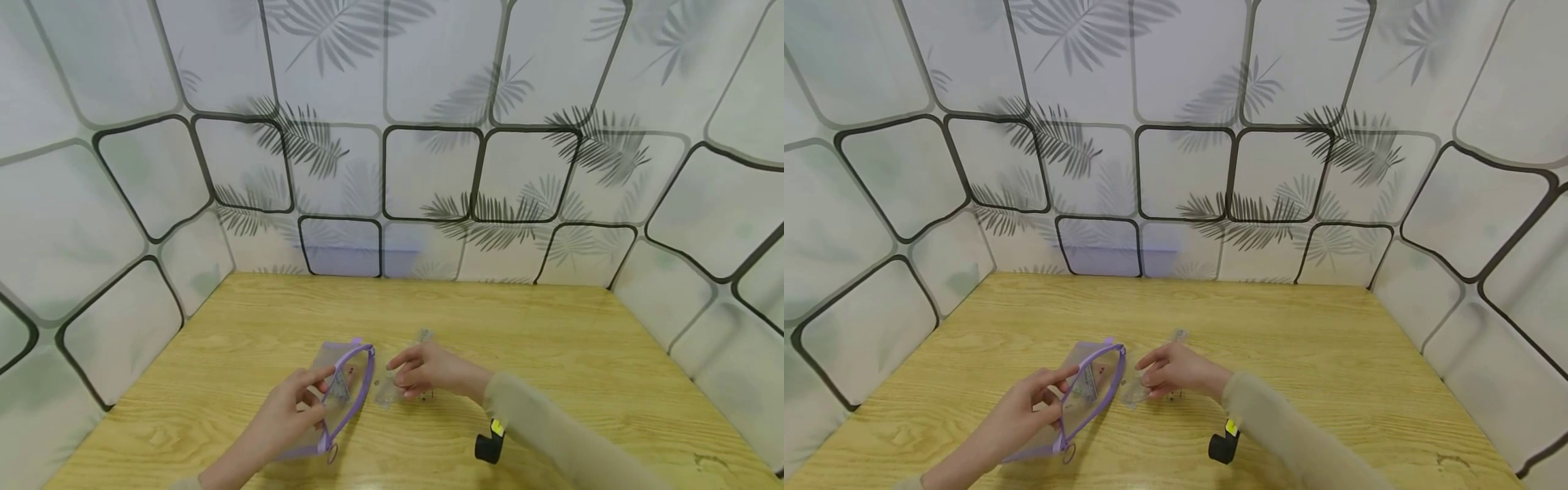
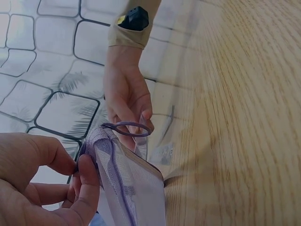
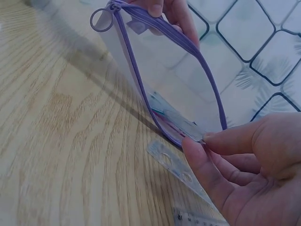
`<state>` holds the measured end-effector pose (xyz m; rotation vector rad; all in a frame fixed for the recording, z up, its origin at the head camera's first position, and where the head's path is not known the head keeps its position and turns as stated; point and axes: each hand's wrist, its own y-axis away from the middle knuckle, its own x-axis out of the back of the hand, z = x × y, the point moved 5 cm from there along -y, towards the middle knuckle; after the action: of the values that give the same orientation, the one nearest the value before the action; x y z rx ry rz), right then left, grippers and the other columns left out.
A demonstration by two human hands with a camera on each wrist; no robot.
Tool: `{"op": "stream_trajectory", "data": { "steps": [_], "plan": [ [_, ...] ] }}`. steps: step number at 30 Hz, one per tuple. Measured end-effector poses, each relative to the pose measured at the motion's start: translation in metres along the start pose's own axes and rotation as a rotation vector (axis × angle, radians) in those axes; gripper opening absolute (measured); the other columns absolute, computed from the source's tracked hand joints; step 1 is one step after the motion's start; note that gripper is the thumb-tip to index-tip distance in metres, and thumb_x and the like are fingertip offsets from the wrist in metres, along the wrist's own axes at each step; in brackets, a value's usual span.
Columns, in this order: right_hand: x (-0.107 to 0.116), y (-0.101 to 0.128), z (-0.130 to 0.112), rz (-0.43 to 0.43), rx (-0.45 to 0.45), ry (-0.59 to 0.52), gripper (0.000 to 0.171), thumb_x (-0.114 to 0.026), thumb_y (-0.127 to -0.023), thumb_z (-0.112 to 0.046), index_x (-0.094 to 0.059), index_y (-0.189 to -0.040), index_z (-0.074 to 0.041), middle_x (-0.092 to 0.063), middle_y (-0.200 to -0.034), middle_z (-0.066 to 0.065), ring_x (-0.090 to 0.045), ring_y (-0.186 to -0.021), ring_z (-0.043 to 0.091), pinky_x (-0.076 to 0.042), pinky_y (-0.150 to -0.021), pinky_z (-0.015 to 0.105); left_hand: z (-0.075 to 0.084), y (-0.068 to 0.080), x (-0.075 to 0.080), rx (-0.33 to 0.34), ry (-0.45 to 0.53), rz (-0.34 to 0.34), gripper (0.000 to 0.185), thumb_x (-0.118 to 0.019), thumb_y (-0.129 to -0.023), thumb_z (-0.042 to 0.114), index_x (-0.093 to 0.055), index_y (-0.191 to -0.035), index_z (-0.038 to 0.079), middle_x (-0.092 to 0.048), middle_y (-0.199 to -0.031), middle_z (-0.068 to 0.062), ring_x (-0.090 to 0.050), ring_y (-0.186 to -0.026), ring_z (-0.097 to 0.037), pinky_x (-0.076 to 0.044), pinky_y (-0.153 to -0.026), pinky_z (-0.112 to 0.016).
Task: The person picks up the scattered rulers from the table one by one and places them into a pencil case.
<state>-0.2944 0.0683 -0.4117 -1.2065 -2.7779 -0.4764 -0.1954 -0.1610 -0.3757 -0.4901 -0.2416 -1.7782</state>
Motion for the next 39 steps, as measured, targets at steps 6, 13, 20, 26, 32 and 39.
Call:
{"op": "stream_trajectory", "data": {
  "steps": [6, 13, 20, 26, 32, 39],
  "plan": [
    [-0.008, -0.007, 0.000, -0.017, -0.002, -0.040, 0.044, -0.061, -0.094, -0.003, -0.052, -0.135, 0.008, -0.068, -0.106, 0.020, -0.067, -0.074, 0.009, -0.063, -0.077, 0.029, 0.001, 0.000, 0.000, 0.000, 0.002, 0.009, 0.059, -0.057, -0.081, -0.009, -0.048, -0.138, -0.012, -0.053, -0.105, -0.019, -0.056, -0.071, -0.004, -0.058, -0.057, -0.028],
    [-0.018, -0.017, 0.000, -0.008, -0.020, -0.081, 0.045, -0.060, -0.093, 0.000, -0.052, -0.136, 0.009, -0.069, -0.105, 0.019, -0.069, -0.074, 0.009, -0.063, -0.080, 0.030, 0.001, 0.000, 0.001, -0.006, 0.001, 0.016, 0.059, -0.058, -0.081, -0.009, -0.048, -0.139, -0.012, -0.053, -0.104, -0.017, -0.056, -0.070, -0.004, -0.058, -0.057, -0.028],
    [-0.024, -0.025, 0.003, 0.026, -0.022, -0.112, 0.040, -0.059, -0.093, 0.001, -0.053, -0.133, 0.008, -0.070, -0.105, 0.021, -0.069, -0.074, 0.011, -0.063, -0.075, 0.027, 0.003, 0.000, 0.002, -0.003, -0.013, 0.027, 0.058, -0.058, -0.081, -0.008, -0.049, -0.138, -0.011, -0.054, -0.104, -0.017, -0.057, -0.069, -0.003, -0.057, -0.056, -0.027],
    [-0.028, -0.027, 0.002, 0.025, -0.026, -0.136, 0.039, -0.059, -0.093, 0.002, -0.053, -0.131, 0.008, -0.068, -0.106, 0.020, -0.068, -0.077, 0.013, -0.063, -0.075, 0.028, 0.003, 0.000, 0.001, -0.005, -0.004, 0.014, 0.058, -0.057, -0.082, -0.008, -0.048, -0.139, -0.012, -0.053, -0.104, -0.019, -0.057, -0.069, -0.004, -0.057, -0.056, -0.028],
    [-0.032, -0.029, -0.001, 0.016, -0.030, -0.142, 0.042, -0.059, -0.093, 0.000, -0.050, -0.134, 0.008, -0.067, -0.103, 0.015, -0.068, -0.077, 0.013, -0.063, -0.076, 0.028, 0.003, 0.000, 0.001, -0.011, 0.011, 0.003, 0.058, -0.057, -0.082, -0.008, -0.047, -0.139, -0.012, -0.053, -0.105, -0.021, -0.057, -0.069, -0.004, -0.057, -0.057, -0.028],
    [-0.039, -0.036, -0.005, 0.021, -0.002, -0.142, 0.040, -0.058, -0.093, 0.003, -0.050, -0.132, 0.010, -0.066, -0.090, 0.007, -0.067, -0.073, 0.011, -0.063, -0.076, 0.030, 0.002, 0.000, 0.000, -0.005, 0.015, -0.006, 0.059, -0.057, -0.082, -0.007, -0.047, -0.140, -0.011, -0.053, -0.107, -0.020, -0.057, -0.071, -0.005, -0.057, -0.058, -0.027]
  ]
}}
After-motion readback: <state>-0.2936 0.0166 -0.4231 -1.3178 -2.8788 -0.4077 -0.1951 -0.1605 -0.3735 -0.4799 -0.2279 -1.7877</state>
